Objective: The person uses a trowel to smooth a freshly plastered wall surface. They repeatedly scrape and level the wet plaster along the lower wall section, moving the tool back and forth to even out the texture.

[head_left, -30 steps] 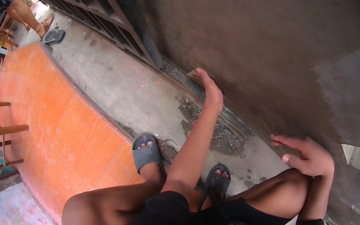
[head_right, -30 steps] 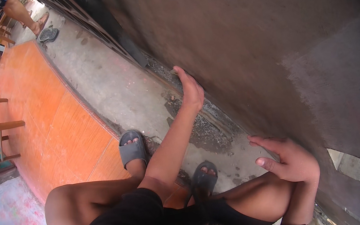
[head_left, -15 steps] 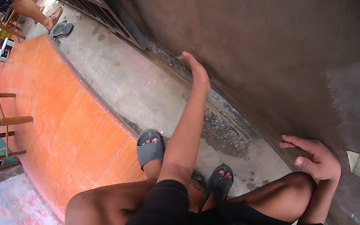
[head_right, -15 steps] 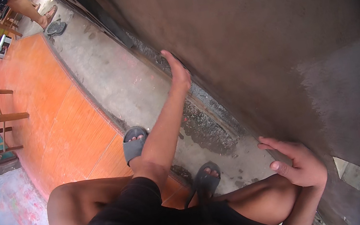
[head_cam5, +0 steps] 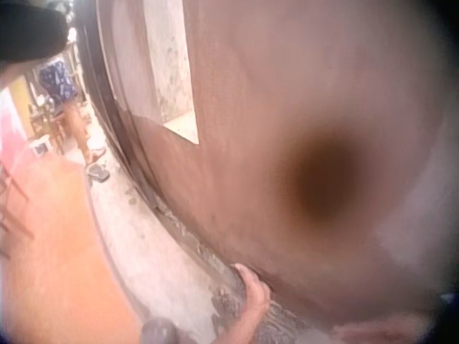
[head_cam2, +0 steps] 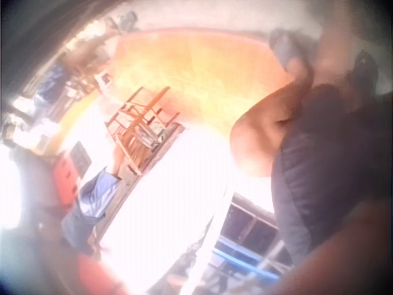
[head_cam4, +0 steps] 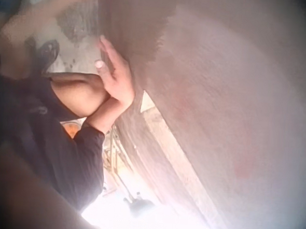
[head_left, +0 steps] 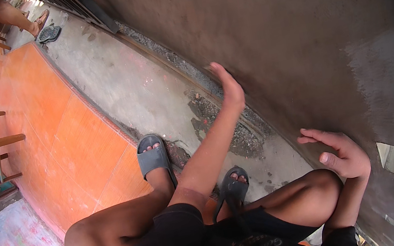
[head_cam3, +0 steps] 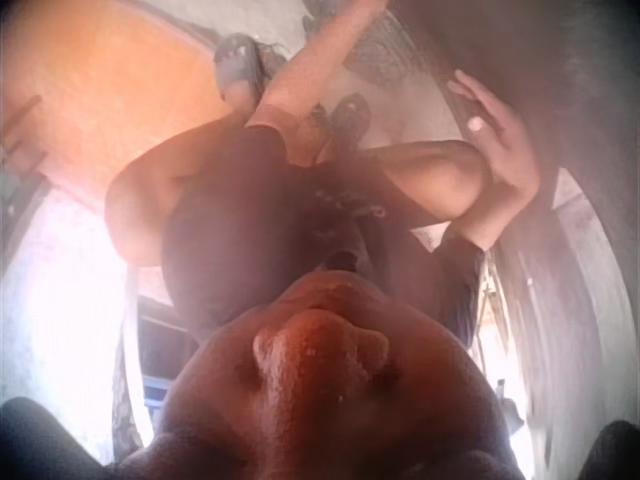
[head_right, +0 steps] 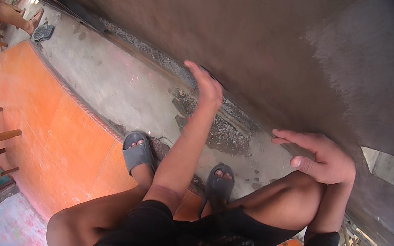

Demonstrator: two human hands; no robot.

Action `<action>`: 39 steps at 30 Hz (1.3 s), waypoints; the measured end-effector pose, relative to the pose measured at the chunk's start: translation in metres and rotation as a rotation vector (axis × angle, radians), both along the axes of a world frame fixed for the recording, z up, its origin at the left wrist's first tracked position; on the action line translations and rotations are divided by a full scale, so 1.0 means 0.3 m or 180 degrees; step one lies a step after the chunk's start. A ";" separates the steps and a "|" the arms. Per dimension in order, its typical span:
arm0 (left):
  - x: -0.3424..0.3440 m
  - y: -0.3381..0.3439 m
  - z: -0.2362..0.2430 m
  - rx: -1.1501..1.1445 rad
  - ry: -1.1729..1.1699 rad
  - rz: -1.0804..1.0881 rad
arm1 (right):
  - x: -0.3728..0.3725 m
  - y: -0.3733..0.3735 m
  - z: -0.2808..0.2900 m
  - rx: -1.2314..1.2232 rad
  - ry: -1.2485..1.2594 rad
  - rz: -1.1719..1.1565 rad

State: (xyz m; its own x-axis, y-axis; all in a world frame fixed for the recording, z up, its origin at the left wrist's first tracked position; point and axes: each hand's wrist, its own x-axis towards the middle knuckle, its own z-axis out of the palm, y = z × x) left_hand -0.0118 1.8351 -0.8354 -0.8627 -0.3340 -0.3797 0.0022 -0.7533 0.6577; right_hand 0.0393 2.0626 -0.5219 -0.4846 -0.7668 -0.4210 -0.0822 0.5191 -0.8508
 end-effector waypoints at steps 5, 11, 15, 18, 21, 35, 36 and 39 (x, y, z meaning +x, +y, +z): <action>-0.144 -0.374 0.083 0.0038 -0.0112 0.0293 | 0.011 0.003 0.011 0.0072 -0.0038 -0.0021; 0.074 0.214 0.003 -0.0520 -0.0912 -0.0383 | 0.005 -0.002 -0.010 0.0034 0.0028 -0.0036; -0.028 0.009 -0.075 0.0342 -0.0323 0.0222 | 0.011 0.004 -0.011 -0.0039 -0.0010 -0.0093; -0.143 -0.323 -0.104 0.0329 0.0725 0.0159 | 0.017 0.011 -0.003 -0.0038 -0.0049 -0.0122; -0.131 -0.301 -0.114 0.0116 0.0174 0.0242 | 0.019 0.005 0.000 -0.0011 -0.0067 -0.0083; -0.117 -0.288 -0.032 0.0062 -0.0045 0.0337 | 0.014 0.012 -0.011 -0.0070 -0.0091 -0.0129; -0.096 -0.268 -0.022 0.0003 -0.0064 0.0332 | 0.013 0.008 -0.011 -0.0043 -0.0067 -0.0100; 0.016 -0.098 -0.029 -0.0240 0.0210 0.0239 | 0.008 0.000 -0.014 -0.0133 0.0012 -0.0092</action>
